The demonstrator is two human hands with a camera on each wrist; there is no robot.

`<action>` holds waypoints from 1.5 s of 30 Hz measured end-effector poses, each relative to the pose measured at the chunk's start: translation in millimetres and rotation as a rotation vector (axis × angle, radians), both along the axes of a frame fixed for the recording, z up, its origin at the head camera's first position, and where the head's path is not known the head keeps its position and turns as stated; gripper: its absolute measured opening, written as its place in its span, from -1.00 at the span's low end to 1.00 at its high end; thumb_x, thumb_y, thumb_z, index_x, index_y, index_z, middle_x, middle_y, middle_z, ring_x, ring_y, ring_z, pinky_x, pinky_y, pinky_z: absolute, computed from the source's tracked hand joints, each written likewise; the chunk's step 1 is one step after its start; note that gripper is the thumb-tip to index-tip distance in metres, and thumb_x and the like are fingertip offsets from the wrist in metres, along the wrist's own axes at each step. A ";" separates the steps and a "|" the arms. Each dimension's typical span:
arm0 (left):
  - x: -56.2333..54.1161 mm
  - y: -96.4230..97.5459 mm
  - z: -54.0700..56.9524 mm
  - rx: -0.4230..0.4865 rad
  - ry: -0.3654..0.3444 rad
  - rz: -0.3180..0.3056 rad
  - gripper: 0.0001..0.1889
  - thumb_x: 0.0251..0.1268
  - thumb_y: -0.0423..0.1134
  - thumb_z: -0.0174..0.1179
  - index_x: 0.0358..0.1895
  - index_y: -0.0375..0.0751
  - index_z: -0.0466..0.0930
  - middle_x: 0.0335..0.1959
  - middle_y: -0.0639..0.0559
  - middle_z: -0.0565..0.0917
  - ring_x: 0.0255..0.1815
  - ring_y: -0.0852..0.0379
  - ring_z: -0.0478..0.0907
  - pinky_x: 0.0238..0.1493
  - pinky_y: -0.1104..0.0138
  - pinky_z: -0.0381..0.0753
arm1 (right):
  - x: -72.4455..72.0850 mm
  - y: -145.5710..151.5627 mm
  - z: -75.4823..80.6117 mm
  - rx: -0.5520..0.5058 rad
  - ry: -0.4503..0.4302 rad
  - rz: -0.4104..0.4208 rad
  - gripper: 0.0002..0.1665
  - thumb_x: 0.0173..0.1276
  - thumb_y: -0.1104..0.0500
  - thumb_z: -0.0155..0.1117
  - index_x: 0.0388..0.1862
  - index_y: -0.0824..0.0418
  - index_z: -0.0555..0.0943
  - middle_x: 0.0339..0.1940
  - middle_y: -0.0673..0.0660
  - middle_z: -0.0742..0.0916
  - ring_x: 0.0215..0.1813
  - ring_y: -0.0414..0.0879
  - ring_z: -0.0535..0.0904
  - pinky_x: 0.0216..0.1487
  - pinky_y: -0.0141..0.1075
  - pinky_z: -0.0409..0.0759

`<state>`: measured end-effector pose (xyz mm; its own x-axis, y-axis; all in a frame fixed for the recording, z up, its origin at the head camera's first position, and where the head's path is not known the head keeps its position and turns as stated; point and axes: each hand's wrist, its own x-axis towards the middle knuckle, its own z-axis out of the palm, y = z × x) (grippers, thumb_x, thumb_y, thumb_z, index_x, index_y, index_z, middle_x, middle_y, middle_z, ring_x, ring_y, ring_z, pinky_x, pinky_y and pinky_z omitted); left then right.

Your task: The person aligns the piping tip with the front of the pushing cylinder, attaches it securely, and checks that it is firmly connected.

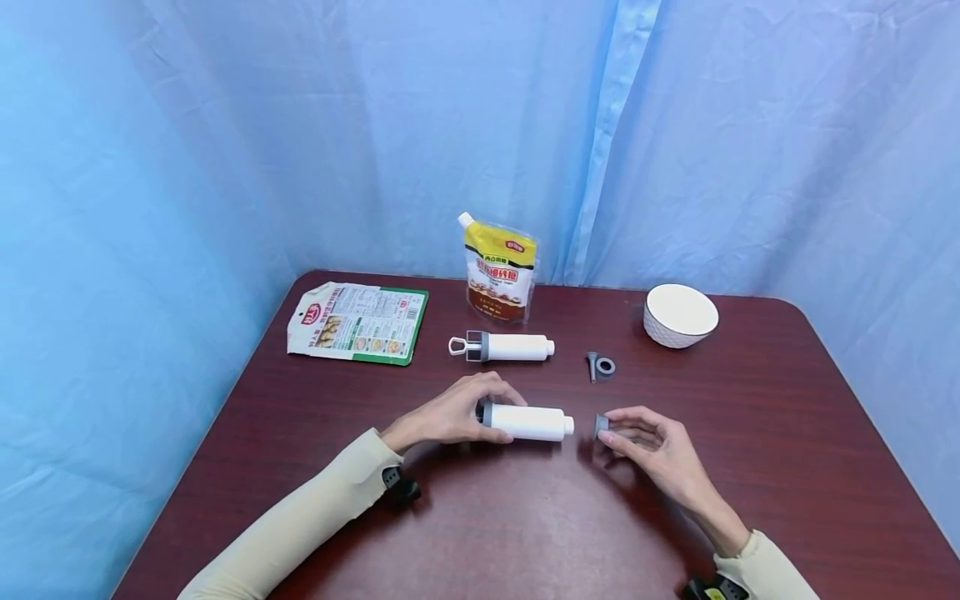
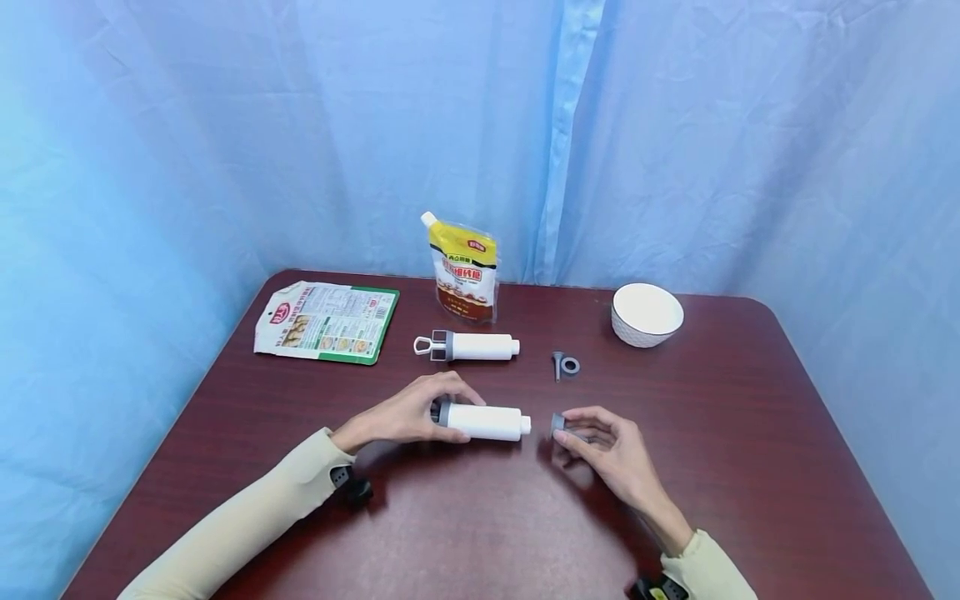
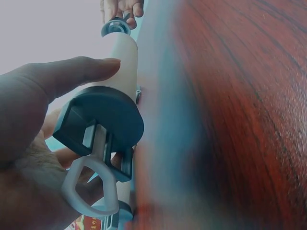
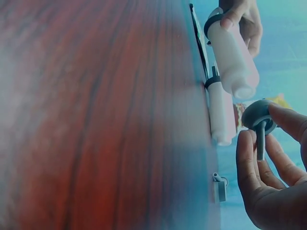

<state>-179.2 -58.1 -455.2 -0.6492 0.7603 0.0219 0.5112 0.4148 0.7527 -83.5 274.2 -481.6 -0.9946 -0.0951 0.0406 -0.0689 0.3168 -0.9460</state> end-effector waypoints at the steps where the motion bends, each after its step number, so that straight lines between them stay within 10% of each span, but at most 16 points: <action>1: 0.1 0.2 0.3 0.000 -0.001 -0.001 -0.53 0.20 -0.10 0.54 0.19 0.09 0.69 0.01 0.16 0.66 0.03 0.22 0.49 0.12 0.30 0.47 | -0.1 -0.3 0.3 -0.001 -0.001 0.002 -0.65 0.42 0.21 0.44 0.12 0.30 0.67 -0.15 -0.02 0.83 -0.17 -0.04 0.82 -0.14 -0.18 0.78; 9: 0.5 1.3 4.1 0.016 -0.008 -0.001 -0.54 0.18 -0.10 0.55 0.17 0.08 0.70 -0.01 0.13 0.67 0.02 0.20 0.50 0.17 0.06 0.55 | -1.0 -1.4 1.2 0.008 -0.007 0.003 -0.65 0.42 0.19 0.45 0.12 0.28 0.68 -0.14 -0.02 0.83 -0.15 -0.09 0.82 -0.12 -0.27 0.76; 16: 1.2 2.3 5.2 0.026 -0.007 -0.007 -0.54 0.19 -0.07 0.55 0.17 0.13 0.70 -0.01 0.17 0.66 -0.01 0.23 0.49 0.05 0.30 0.49 | 0.3 -3.9 -0.1 0.001 -0.021 0.013 -0.64 0.42 0.18 0.45 0.13 0.27 0.67 -0.12 -0.03 0.84 -0.14 -0.20 0.81 -0.12 -0.33 0.74; 45: 3.9 6.7 3.1 0.048 -0.048 -0.054 -0.50 0.23 -0.03 0.52 0.25 0.13 0.69 0.04 0.23 0.67 0.04 0.28 0.52 0.14 0.25 0.53 | 3.0 -17.1 7.8 -0.038 0.001 0.076 -0.63 0.34 0.26 0.51 0.09 0.28 0.68 -0.05 -0.03 0.82 -0.05 -0.18 0.80 -0.03 -0.38 0.72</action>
<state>-175.3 -51.5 -452.0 -0.6087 0.7928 0.0294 0.4949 0.3506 0.7951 -80.4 257.2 -473.8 -0.9846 -0.1682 0.0469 -0.0925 0.2747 -0.9571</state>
